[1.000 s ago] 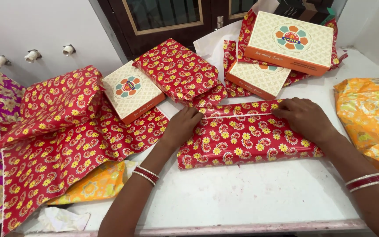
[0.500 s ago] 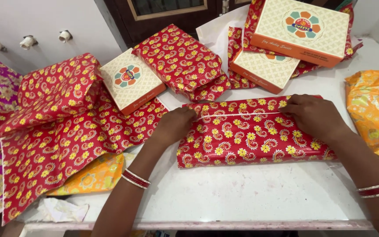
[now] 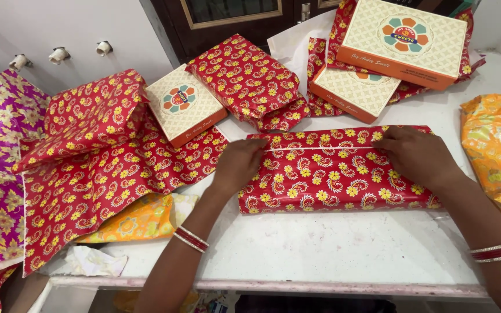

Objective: The person wraps a rectangular box with red floral-patterned wrapping paper. They fold the paper around the box, tuck the edges, and smooth the surface to complete the wrapping.

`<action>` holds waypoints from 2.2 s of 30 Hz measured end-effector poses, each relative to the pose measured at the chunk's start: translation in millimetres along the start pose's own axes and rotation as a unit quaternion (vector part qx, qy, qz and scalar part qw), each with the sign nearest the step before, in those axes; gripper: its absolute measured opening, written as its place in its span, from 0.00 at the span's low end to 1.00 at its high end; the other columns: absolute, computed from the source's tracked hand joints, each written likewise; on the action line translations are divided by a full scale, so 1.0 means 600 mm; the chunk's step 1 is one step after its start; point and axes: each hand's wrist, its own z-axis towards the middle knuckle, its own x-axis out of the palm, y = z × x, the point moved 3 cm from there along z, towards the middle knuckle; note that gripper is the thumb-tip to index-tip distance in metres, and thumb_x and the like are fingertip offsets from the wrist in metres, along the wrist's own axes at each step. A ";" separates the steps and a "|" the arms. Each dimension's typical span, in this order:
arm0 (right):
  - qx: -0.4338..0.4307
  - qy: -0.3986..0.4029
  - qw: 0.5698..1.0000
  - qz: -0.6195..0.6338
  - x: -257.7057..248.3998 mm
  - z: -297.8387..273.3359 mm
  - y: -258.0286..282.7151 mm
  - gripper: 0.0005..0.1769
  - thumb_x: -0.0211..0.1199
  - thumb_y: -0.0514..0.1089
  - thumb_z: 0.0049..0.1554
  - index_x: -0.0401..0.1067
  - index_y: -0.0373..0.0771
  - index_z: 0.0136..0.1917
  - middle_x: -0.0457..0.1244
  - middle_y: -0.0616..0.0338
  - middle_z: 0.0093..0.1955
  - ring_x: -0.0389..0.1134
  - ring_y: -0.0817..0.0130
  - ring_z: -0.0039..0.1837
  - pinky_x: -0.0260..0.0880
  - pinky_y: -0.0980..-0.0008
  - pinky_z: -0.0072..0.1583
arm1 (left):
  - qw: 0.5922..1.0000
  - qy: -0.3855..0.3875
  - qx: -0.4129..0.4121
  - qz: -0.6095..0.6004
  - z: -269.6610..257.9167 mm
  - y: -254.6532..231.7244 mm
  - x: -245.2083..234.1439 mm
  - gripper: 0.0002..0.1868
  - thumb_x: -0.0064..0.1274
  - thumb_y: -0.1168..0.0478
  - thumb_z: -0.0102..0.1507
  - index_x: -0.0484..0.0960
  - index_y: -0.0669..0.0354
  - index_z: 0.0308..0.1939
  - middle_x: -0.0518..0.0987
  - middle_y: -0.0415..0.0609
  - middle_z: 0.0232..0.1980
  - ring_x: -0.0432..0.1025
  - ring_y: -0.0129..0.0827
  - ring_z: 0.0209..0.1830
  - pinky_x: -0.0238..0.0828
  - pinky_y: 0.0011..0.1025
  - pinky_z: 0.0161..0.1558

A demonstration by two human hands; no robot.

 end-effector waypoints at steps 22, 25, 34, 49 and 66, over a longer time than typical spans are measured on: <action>0.066 0.009 0.996 0.061 -0.020 -0.004 -0.001 0.15 0.55 0.55 0.62 0.77 0.52 0.57 0.70 0.62 0.55 0.71 0.60 0.57 0.74 0.56 0.53 | 0.989 0.099 -0.105 -0.005 -0.015 -0.019 0.037 0.22 0.48 0.60 0.67 0.73 0.55 0.66 0.83 0.61 0.41 0.78 0.53 0.41 0.72 0.48 0.47; 0.035 0.036 0.998 0.026 -0.013 -0.003 0.003 0.13 0.57 0.51 0.60 0.78 0.55 0.56 0.67 0.67 0.55 0.69 0.67 0.62 0.75 0.60 0.55 | 0.994 0.077 -0.060 0.044 -0.004 -0.017 0.010 0.24 0.51 0.60 0.66 0.72 0.60 0.67 0.82 0.59 0.40 0.76 0.52 0.41 0.70 0.50 0.50; 0.030 0.063 0.996 0.048 -0.021 -0.006 -0.001 0.15 0.58 0.48 0.59 0.78 0.55 0.58 0.66 0.67 0.59 0.67 0.66 0.64 0.74 0.60 0.57 | 0.997 0.016 0.064 0.026 0.138 -0.104 0.047 0.14 0.52 0.61 0.66 0.81 0.54 0.55 0.85 0.51 0.49 0.79 0.46 0.50 0.70 0.47 0.60; 0.063 0.174 0.966 0.182 -0.059 -0.036 -0.014 0.32 0.65 0.45 0.54 0.65 0.54 0.72 0.60 0.65 0.73 0.62 0.64 0.72 0.63 0.61 0.69 | 0.890 0.439 -0.118 -0.045 0.211 -0.054 0.245 0.44 0.59 0.33 0.54 0.75 0.53 0.67 0.78 0.50 0.65 0.77 0.41 0.59 0.74 0.36 0.58; -0.028 0.291 0.925 0.244 -0.079 -0.084 -0.008 0.54 0.76 0.52 0.47 0.53 0.55 0.80 0.48 0.62 0.82 0.52 0.66 0.81 0.55 0.66 0.76 | 0.815 0.548 -0.171 -0.084 0.204 -0.122 0.224 0.43 0.65 0.47 0.54 0.71 0.62 0.70 0.78 0.56 0.66 0.74 0.43 0.65 0.77 0.42 0.60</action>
